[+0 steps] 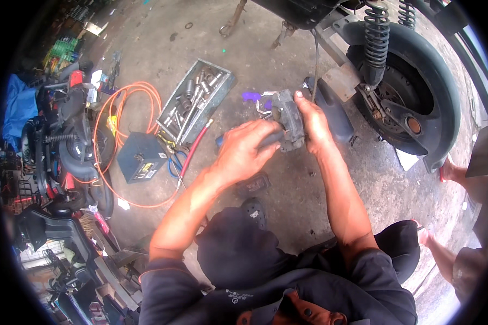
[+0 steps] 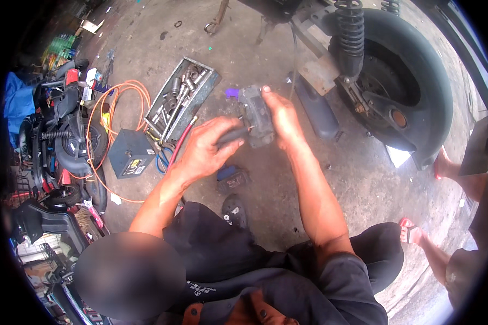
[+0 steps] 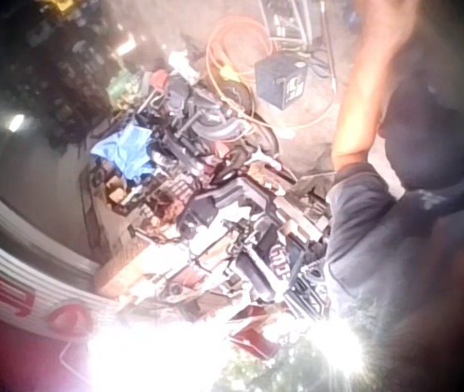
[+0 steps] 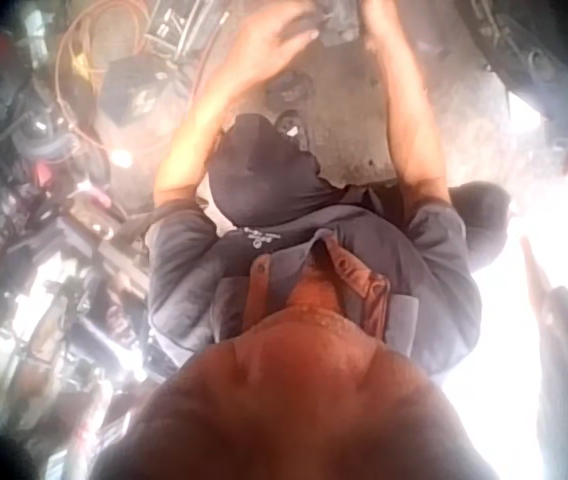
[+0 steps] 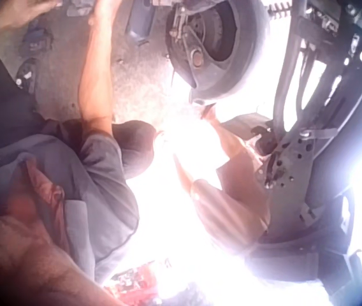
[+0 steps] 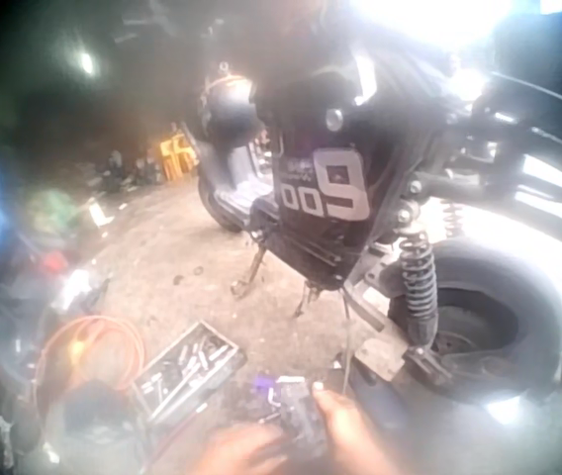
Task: The person disassembles a brake caliper using a hex tool, removes the old brake pads, inserts new brake pads into the caliper, and secures them using the hex tool.
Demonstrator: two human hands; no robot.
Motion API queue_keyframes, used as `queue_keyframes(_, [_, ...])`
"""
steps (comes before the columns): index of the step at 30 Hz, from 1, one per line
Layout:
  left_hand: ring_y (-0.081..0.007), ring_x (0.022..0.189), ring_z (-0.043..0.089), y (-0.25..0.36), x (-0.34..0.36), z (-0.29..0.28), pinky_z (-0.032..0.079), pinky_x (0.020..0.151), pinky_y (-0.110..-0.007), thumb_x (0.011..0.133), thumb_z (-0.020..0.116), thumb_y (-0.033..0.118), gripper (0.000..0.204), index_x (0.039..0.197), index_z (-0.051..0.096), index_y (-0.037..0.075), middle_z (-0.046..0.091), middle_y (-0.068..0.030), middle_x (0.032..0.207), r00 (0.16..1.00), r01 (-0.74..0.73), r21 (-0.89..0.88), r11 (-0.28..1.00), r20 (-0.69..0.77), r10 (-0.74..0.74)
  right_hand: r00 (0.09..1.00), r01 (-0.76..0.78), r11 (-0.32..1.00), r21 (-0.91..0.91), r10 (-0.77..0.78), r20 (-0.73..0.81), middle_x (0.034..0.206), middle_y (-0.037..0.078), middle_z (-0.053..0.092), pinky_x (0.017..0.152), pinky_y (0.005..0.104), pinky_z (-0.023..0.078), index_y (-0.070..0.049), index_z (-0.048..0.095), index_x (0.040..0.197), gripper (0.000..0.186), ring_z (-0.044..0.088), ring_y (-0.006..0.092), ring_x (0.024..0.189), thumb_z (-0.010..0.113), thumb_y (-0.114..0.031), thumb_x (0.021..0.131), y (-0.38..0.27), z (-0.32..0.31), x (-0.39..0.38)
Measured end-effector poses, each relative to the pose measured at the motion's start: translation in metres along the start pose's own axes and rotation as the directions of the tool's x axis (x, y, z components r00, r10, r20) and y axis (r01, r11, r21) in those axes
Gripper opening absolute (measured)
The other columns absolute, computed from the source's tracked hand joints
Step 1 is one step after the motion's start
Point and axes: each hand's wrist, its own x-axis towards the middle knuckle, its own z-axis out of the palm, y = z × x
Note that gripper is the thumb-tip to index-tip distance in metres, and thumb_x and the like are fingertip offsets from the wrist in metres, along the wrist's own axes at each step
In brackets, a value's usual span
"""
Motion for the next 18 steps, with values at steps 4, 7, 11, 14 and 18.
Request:
queue_keyframes(4, [-0.0299,0.078,0.061,0.011,0.013,-0.02,0.049,0.068,-0.036,0.074,0.071,0.008,0.031,0.102,0.059,0.004,0.06,-0.0113,0.086,0.922,-0.302,0.407,0.862,0.353,0.156,1.0,0.015,0.998,-0.064,-0.014,0.023,0.1,0.009,0.065,0.073,0.0313,0.051,0.0,0.06,0.114,0.045,0.062,0.0162,0.087,0.049,-0.039,0.096,0.001,0.0,-0.002])
queue_keyframes(7, [-0.032,0.077,0.06,0.003,0.015,-0.019,0.049,0.066,-0.039,0.074,0.071,0.007,0.03,0.101,0.058,0.006,0.058,-0.0117,0.083,0.922,-0.301,0.302,0.905,0.333,0.196,0.999,-0.035,0.998,-0.047,0.037,0.032,0.101,0.009,0.065,0.073,0.0312,0.052,0.0,0.059,0.116,0.045,0.062,0.0164,0.087,0.049,-0.039,0.096,-0.001,0.008,-0.009])
queue_keyframes(11, [-0.0331,0.075,0.061,0.003,0.001,-0.006,0.048,0.06,-0.04,0.075,0.07,0.007,0.025,0.097,0.059,0.006,0.058,-0.0114,0.081,0.97,-0.182,0.247,0.952,0.202,0.133,0.999,-0.036,0.999,-0.012,0.036,0.007,0.102,0.009,0.065,0.072,0.0309,0.051,0.0,0.059,0.116,0.045,0.062,0.0161,0.088,0.048,-0.039,0.097,-0.005,0.017,-0.014])
queue_keyframes(14, [-0.0363,0.073,0.06,0.004,0.014,-0.018,0.048,0.058,-0.042,0.075,0.069,0.007,0.024,0.096,0.059,0.006,0.058,-0.012,0.081,0.936,-0.224,0.235,0.946,0.322,0.141,0.999,0.047,0.998,-0.035,-0.048,-0.014,0.101,0.008,0.065,0.071,0.0304,0.051,0.0,0.059,0.115,0.044,0.062,0.0159,0.087,0.048,-0.038,0.097,0.004,0.011,-0.012])
queue_keyframes(18, [-0.0242,0.093,0.063,-0.008,-0.007,0.007,0.05,0.079,-0.033,0.079,0.07,0.009,0.032,0.109,0.059,0.005,0.062,-0.0111,0.102,0.997,0.024,-0.093,0.995,0.075,-0.017,0.996,0.079,0.997,0.016,-0.078,-0.029,0.098,0.009,0.065,0.07,0.0297,0.051,0.001,0.061,0.111,0.042,0.062,0.0161,0.082,0.048,-0.036,0.097,0.002,0.012,-0.009])
